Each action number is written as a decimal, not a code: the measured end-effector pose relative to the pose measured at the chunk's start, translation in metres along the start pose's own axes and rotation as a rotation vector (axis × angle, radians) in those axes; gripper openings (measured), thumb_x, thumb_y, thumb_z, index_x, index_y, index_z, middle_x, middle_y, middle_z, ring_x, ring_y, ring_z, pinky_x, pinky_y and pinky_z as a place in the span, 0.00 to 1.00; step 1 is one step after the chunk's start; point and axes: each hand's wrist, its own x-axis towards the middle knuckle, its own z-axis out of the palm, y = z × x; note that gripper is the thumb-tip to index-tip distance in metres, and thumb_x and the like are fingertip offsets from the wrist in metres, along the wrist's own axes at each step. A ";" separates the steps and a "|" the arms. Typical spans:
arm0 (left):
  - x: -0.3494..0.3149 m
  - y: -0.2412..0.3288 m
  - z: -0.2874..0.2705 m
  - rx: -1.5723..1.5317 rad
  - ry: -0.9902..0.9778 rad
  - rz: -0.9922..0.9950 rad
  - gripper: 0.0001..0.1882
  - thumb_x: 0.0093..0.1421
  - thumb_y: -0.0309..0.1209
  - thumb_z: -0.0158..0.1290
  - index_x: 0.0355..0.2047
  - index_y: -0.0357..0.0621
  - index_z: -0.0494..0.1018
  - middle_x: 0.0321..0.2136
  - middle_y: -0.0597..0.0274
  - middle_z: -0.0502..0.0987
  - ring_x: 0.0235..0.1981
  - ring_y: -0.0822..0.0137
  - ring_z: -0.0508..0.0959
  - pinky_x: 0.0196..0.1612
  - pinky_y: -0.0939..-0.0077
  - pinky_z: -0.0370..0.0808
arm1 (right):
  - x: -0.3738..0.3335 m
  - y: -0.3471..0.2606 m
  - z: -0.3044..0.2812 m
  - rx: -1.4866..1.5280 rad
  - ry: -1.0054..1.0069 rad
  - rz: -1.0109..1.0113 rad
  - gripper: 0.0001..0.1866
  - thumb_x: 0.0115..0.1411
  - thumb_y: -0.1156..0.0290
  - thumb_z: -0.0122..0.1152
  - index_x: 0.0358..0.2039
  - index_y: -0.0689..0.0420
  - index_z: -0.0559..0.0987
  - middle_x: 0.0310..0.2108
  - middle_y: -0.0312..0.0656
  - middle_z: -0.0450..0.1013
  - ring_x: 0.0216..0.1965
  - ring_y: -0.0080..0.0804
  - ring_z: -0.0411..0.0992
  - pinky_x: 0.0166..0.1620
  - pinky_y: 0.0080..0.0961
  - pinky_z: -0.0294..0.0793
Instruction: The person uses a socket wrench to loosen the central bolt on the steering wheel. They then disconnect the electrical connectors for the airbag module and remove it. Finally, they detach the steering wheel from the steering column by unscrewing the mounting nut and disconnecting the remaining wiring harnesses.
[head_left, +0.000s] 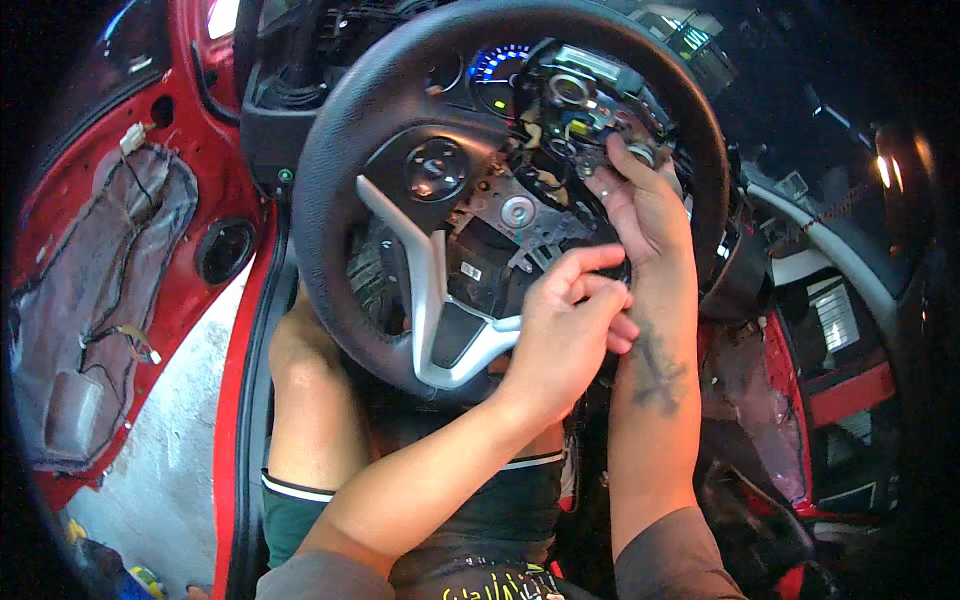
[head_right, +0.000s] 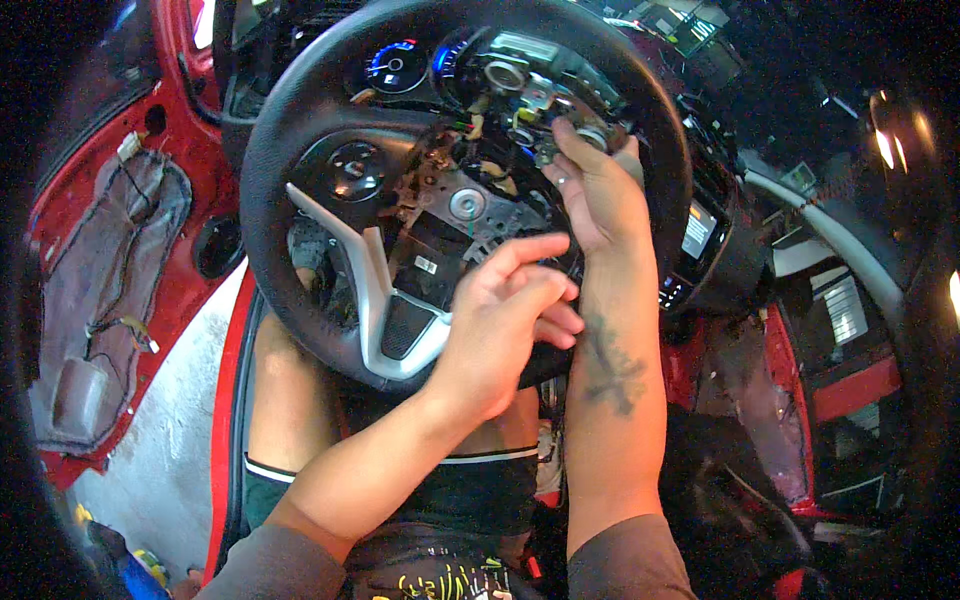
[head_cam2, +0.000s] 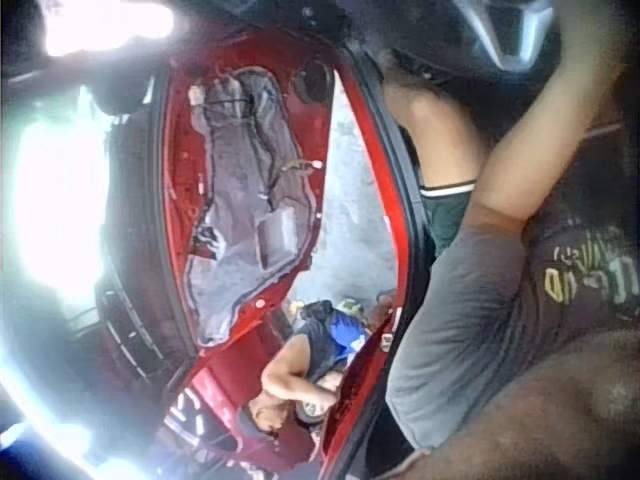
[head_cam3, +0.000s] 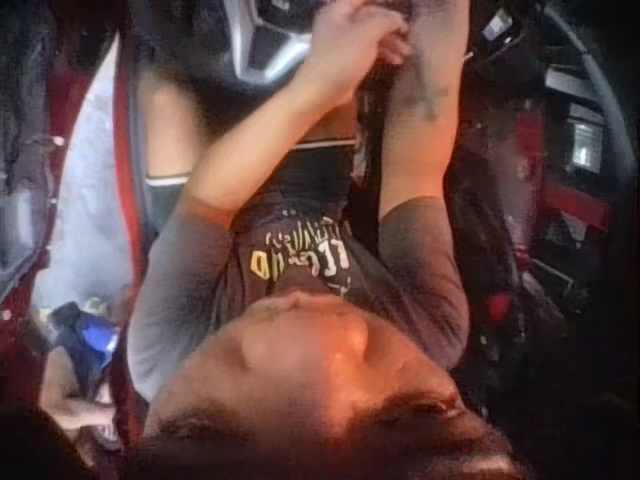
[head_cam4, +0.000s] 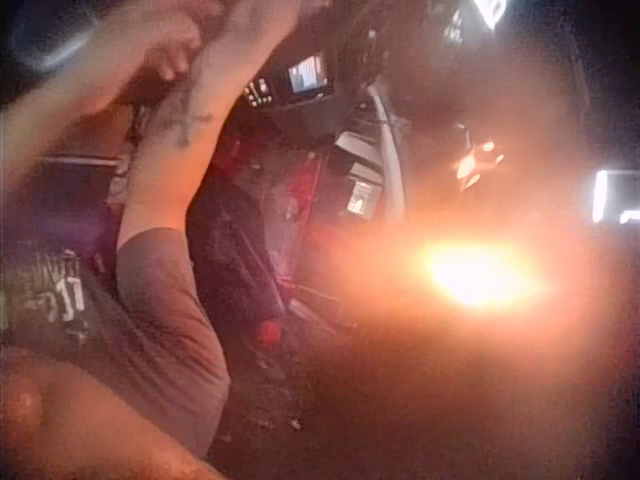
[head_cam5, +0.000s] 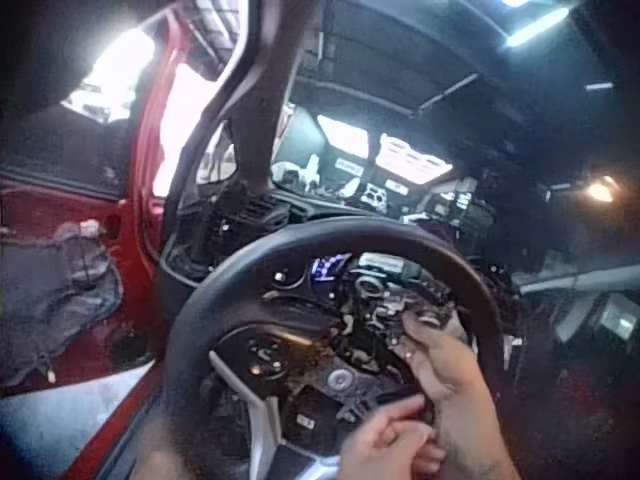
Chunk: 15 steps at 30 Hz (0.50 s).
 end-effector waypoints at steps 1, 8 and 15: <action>-0.005 0.008 -0.003 0.191 -0.008 0.053 0.20 0.66 0.26 0.57 0.58 0.40 0.73 0.34 0.60 0.81 0.30 0.70 0.83 0.32 0.76 0.80 | 0.001 -0.001 0.000 0.026 -0.036 -0.011 0.20 0.65 0.79 0.66 0.57 0.54 0.75 0.53 0.41 0.77 0.51 0.39 0.78 0.50 0.43 0.81; -0.019 0.121 -0.023 1.756 0.152 1.241 0.06 0.59 0.26 0.65 0.38 0.43 0.84 0.32 0.61 0.84 0.30 0.70 0.82 0.35 0.77 0.77 | 0.003 0.002 0.003 -0.085 0.020 -0.055 0.21 0.64 0.77 0.69 0.57 0.55 0.75 0.51 0.42 0.78 0.49 0.37 0.78 0.50 0.42 0.80; 0.001 0.143 -0.002 2.360 0.032 1.286 0.07 0.57 0.35 0.65 0.34 0.48 0.84 0.32 0.62 0.82 0.39 0.57 0.81 0.44 0.61 0.77 | 0.013 0.009 -0.007 0.044 -0.019 -0.085 0.24 0.56 0.77 0.76 0.52 0.58 0.75 0.50 0.44 0.78 0.50 0.40 0.79 0.53 0.43 0.78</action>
